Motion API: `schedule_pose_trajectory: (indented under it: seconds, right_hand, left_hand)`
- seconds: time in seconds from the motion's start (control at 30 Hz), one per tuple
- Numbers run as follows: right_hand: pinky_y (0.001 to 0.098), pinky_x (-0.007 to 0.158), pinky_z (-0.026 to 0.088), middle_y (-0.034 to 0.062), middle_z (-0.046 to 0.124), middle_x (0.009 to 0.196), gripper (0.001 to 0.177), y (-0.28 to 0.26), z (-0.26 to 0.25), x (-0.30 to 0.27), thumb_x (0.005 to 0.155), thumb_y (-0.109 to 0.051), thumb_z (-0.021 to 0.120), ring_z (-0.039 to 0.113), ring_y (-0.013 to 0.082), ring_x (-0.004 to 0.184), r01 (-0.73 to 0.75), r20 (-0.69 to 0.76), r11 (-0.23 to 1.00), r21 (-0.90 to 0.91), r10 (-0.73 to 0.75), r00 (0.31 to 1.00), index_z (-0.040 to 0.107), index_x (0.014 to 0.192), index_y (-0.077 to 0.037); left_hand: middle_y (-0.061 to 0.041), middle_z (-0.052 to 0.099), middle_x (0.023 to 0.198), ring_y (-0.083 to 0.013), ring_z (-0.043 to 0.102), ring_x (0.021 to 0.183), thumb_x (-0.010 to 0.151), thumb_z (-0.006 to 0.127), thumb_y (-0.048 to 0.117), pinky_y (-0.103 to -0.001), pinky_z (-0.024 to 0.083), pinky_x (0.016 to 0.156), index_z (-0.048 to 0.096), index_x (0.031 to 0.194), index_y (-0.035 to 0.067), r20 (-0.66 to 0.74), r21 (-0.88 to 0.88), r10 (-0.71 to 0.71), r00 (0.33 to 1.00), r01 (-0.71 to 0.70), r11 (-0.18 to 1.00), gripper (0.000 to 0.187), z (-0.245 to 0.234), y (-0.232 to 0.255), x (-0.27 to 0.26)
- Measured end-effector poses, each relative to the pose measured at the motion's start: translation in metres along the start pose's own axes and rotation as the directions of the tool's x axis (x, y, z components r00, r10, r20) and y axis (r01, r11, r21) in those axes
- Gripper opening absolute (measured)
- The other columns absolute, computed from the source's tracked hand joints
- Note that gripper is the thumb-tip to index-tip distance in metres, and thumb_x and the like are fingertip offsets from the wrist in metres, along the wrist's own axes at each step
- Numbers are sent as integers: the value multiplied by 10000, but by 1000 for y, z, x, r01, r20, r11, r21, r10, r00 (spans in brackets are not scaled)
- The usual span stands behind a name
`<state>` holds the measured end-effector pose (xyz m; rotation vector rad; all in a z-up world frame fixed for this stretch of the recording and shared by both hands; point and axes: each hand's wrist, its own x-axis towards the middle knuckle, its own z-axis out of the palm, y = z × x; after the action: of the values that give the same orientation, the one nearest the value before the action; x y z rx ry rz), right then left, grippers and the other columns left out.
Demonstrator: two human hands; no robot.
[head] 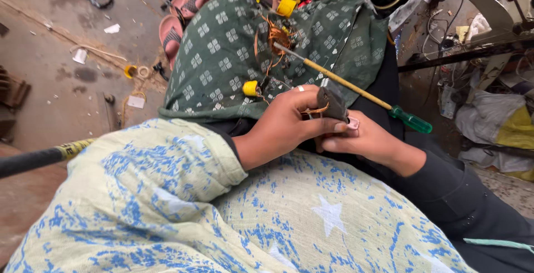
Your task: The person is repairing a small yellow electrical component by stripping copper wires with pliers and using a screwdriver to adjust internal connections. They repeatedly strip, twist, and insert the wires into the component while seated in a workshop environment.
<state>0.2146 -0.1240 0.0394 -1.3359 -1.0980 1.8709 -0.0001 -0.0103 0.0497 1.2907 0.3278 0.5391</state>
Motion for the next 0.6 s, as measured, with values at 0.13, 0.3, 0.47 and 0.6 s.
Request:
schedule_pose_trajectory:
  seconds: [0.13,0.3,0.47,0.6]
  right_hand:
    - [351,1016,484,99,658,1211,533,-6,-15,-3,864,-272,767,623,176,1164,26,237,1000,9,-27,971,588,1303,-29]
    - [393,880,487,110,547,1032,468,27,-11,-6,925,-211,844,549,221,972,-67,146,993,99,52,988,532,1218,-21]
    - [308,959,496,31,636,1208,516,29,14,-1,830,-203,764,596,117,1160,-9,109,999,49,3,994,555,1295,-123]
    - [328,746,566,68,658,981,298,33,24,4,928,-109,745,670,146,924,68,171,938,339,-132,976,572,1164,-54]
  left_hand:
    - [-3,653,971,-111,658,794,895,790,133,-294,564,636,770,994,77,33,-17,-119,992,120,993,116,1,12,1]
    - [-38,720,1031,-120,654,958,955,823,179,-297,523,902,792,1113,70,60,63,51,997,-55,997,194,-6,27,7]
    - [-24,650,1242,-135,605,1217,956,810,213,-308,460,1101,604,1336,57,352,-213,129,927,-55,976,460,2,46,16]
    - [-47,730,1051,-147,679,1115,1014,747,241,-351,481,1163,606,1089,32,391,-389,-1,920,166,906,263,27,21,19]
